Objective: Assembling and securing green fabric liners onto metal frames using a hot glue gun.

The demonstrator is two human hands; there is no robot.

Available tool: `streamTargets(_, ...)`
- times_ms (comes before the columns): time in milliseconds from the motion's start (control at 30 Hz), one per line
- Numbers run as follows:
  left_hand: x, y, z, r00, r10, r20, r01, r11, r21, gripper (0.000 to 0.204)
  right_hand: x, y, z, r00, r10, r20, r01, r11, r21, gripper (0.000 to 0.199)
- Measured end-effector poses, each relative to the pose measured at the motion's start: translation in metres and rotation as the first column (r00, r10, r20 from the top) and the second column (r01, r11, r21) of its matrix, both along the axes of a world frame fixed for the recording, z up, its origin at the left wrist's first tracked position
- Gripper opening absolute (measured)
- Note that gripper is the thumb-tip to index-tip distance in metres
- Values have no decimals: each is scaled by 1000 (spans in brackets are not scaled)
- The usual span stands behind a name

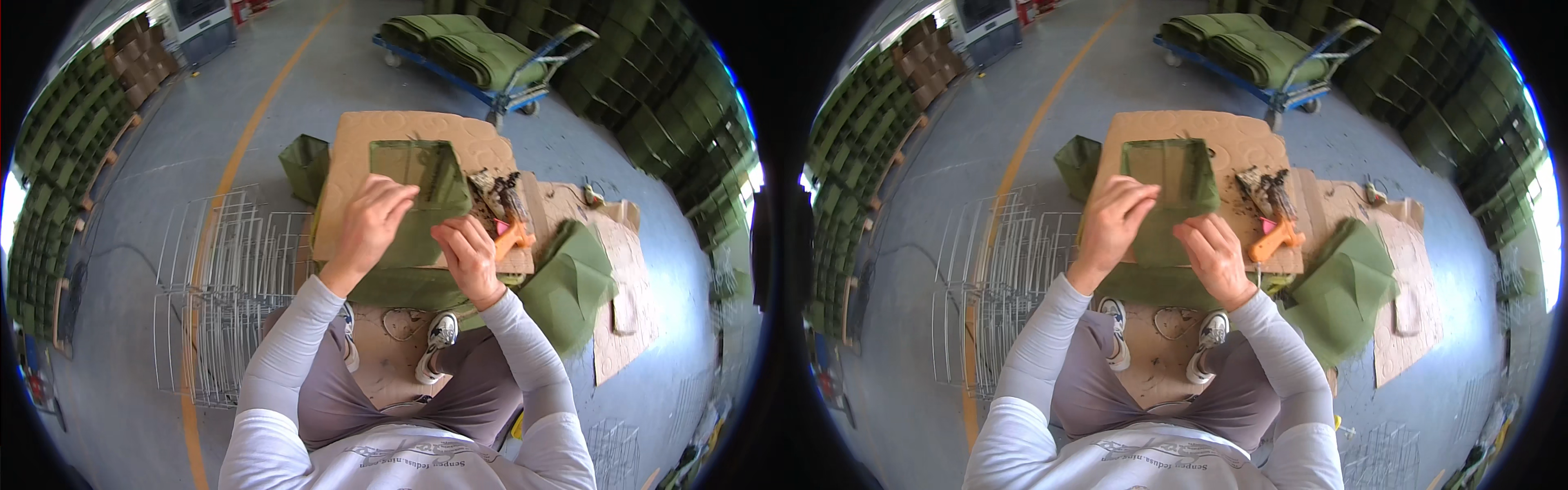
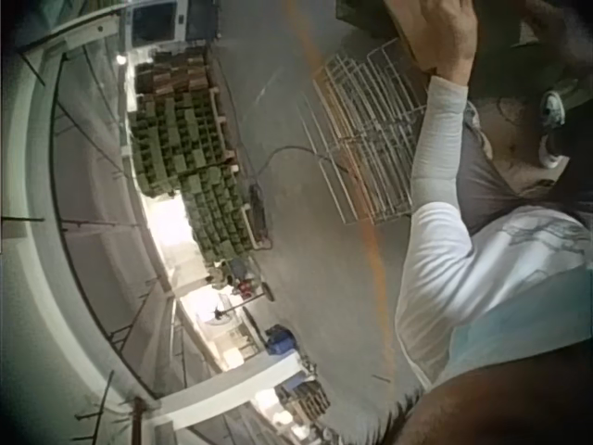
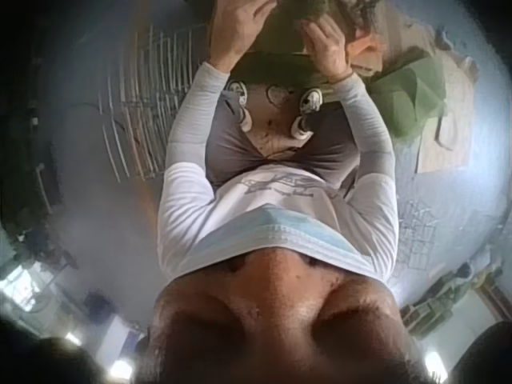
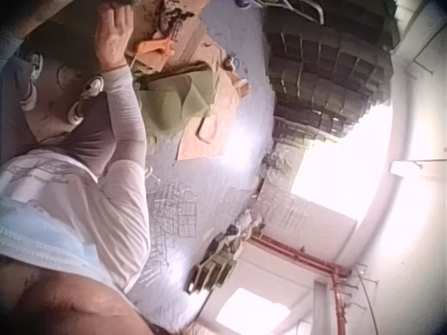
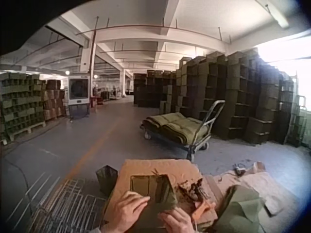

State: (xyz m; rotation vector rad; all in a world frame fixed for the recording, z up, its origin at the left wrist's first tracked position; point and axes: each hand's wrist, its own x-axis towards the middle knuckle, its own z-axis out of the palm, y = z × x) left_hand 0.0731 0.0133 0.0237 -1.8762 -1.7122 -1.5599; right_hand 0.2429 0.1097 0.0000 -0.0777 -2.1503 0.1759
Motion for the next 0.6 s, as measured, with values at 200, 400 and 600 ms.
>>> streamTargets(200,25,-15,0,979,-111,-174,132,985,113,31,-8,-12,-14,994,70,-87,-104,855,-508,20)
streamTargets(400,52,-9,-15,810,-408,421,453,891,-9,61,6,-16,-8,911,271,-312,-401,392,-828,31)
streamTargets(600,47,-9,-20,722,-395,568,477,879,6,62,17,-4,-6,625,89,-775,-600,-581,-551,7)
